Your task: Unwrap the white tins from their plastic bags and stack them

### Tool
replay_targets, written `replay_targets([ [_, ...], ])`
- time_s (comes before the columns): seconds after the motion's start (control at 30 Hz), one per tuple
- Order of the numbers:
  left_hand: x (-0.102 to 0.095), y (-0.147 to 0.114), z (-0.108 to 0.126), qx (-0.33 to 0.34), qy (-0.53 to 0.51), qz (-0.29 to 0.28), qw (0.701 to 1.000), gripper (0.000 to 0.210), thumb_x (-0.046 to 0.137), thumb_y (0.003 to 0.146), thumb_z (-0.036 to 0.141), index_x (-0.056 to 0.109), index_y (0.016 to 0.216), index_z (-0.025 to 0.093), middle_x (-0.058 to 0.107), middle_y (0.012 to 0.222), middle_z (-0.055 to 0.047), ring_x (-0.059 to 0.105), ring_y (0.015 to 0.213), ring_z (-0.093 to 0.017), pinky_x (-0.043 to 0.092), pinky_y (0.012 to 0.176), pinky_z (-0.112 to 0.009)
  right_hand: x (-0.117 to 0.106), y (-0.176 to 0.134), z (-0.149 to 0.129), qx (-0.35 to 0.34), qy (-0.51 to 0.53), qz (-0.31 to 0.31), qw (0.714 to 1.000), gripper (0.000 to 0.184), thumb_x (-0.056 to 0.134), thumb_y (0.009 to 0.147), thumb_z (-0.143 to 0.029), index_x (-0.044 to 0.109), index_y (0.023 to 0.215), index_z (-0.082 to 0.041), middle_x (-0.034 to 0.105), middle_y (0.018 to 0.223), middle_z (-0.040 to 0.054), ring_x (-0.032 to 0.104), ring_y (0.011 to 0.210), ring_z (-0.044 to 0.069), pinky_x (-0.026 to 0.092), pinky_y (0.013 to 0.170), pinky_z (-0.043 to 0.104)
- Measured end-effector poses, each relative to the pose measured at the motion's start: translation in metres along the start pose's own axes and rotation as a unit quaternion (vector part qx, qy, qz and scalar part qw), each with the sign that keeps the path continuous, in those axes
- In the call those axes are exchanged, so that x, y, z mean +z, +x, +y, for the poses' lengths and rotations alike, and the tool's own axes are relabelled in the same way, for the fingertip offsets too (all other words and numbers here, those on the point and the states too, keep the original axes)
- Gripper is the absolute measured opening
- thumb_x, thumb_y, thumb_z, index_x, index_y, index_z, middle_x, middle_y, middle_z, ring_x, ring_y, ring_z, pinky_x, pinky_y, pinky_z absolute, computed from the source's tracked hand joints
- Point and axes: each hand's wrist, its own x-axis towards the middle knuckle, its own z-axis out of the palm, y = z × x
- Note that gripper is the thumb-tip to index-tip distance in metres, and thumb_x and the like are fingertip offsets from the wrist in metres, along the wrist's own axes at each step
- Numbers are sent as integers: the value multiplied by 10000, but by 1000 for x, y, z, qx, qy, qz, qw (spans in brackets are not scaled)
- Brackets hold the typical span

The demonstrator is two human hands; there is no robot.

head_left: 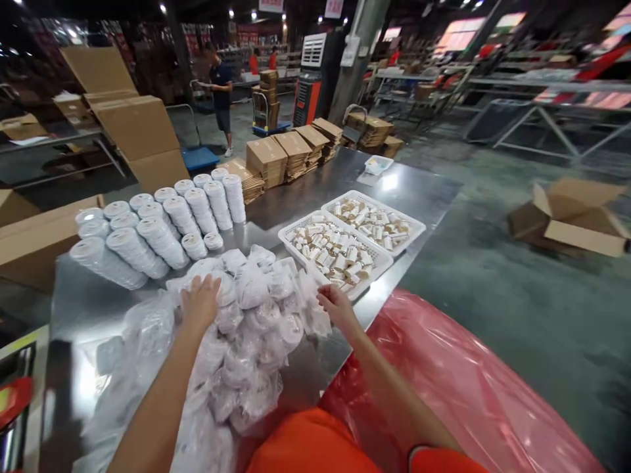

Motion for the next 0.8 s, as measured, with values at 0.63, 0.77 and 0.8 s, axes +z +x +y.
replay_targets([
  [0.63, 11, -113, -6, 40, -43, 225, 973, 366, 389, 926, 238, 658, 1163, 163, 513, 1391, -191, 402, 1350, -349, 341, 1084, -567, 37, 1, 3, -9, -8, 83, 996, 236, 563, 809, -354, 507, 624, -218, 509, 759, 33, 510, 839, 198, 418, 735, 314],
  [0.77, 12, -130, 7, 47, -183, 241, 952, 343, 419, 914, 311, 684, 1077, 165, 552, 1336, -180, 456, 1302, -327, 376, 1076, -518, 10, 2, -25, -19, 134, 51, 990, 413, 478, 796, -636, 508, 737, -229, 511, 687, -1, 513, 685, 172, 477, 632, 310],
  [0.8, 11, -132, 15, 40, -234, 224, 945, 343, 433, 910, 336, 685, 1077, 175, 552, 1340, -169, 463, 1295, -321, 382, 1072, -513, 6, 0, -34, -21, 168, 42, 985, 450, 449, 789, -680, 501, 754, -234, 515, 671, -7, 516, 649, 166, 485, 610, 310],
])
